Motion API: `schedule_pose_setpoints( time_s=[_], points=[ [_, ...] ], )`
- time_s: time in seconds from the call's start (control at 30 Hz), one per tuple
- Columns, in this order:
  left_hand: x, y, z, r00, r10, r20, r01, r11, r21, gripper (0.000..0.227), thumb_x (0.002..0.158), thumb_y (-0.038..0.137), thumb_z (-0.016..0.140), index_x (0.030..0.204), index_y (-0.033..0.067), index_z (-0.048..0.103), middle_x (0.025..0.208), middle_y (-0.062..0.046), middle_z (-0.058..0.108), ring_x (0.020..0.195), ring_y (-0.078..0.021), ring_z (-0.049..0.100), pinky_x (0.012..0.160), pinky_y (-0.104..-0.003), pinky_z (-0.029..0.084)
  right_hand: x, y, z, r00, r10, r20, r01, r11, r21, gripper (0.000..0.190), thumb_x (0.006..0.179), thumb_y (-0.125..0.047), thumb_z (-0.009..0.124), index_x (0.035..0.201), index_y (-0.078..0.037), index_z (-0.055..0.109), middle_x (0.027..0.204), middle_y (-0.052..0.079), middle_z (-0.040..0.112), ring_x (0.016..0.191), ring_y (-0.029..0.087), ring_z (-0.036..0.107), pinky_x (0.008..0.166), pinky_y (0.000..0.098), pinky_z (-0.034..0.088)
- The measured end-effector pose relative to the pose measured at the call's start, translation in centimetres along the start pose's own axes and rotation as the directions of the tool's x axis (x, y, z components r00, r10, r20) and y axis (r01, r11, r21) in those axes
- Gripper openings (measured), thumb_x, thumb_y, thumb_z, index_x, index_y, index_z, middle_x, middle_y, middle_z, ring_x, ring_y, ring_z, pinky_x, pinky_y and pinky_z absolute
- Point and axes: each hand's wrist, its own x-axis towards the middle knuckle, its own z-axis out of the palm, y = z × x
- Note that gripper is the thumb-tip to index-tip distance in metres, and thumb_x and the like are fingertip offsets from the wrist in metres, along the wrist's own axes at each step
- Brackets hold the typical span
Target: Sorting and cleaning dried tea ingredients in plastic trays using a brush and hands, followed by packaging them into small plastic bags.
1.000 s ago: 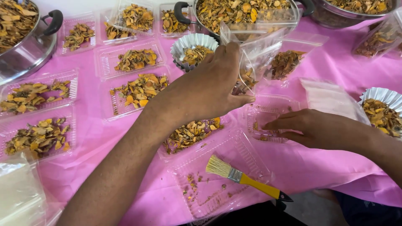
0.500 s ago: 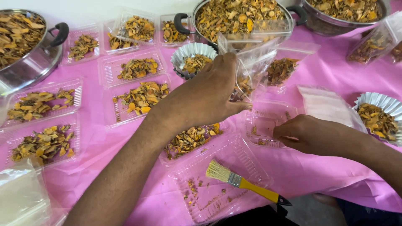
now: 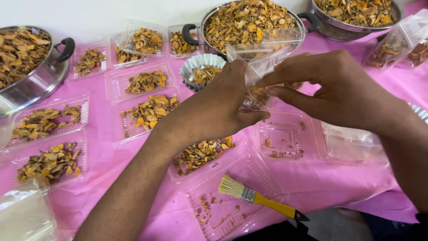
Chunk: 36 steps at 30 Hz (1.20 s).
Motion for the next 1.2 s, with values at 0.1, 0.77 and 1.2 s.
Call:
schedule_pose_setpoints(
  time_s=[0.1,0.77,1.2],
  points=[
    [0.0,-0.4,-0.3,0.996,-0.066,-0.054,0.065,0.998,-0.006,0.060,0.095,0.042,0.068,0.133,0.0033,0.040,0.124,-0.015,0.047,0.119,-0.0263,0.050,0.101,-0.044,0.046,0.9,0.2,0.4,0.989,-0.145,-0.023,0.146,0.989,0.014,0.022,0.099,0.003,0.066,0.120,0.003,0.073,0.073,0.006,0.054,0.066,0.018,0.048,0.061,0.0323,0.036],
    [-0.9,-1.7,-3.1,0.774,0.099,-0.625,-0.395,0.847,-0.355,0.034,0.102,0.044,0.051,0.081,0.0174,0.050,0.076,0.006,0.045,0.071,-0.0086,0.043,0.065,-0.023,0.038,2.8,-1.5,0.5,0.969,-0.052,-0.243,0.129,0.941,0.314,0.015,0.106,-0.007,0.061,0.119,0.000,0.059,0.052,-0.009,0.026,0.043,0.000,0.021,0.048,0.0174,0.023],
    [-1.7,-0.3,-2.8,0.732,0.190,-0.654,-0.416,0.885,-0.208,0.033,0.106,0.033,0.053,0.079,0.0153,0.046,0.071,0.007,0.039,0.064,-0.0063,0.039,0.059,-0.025,0.034,3.1,-2.1,-1.5,0.983,-0.179,0.042,0.160,0.945,0.284,0.020,0.091,-0.002,0.071,0.111,-0.003,0.070,0.108,0.006,0.073,0.097,0.013,0.069,0.087,0.0262,0.057]
  ],
)
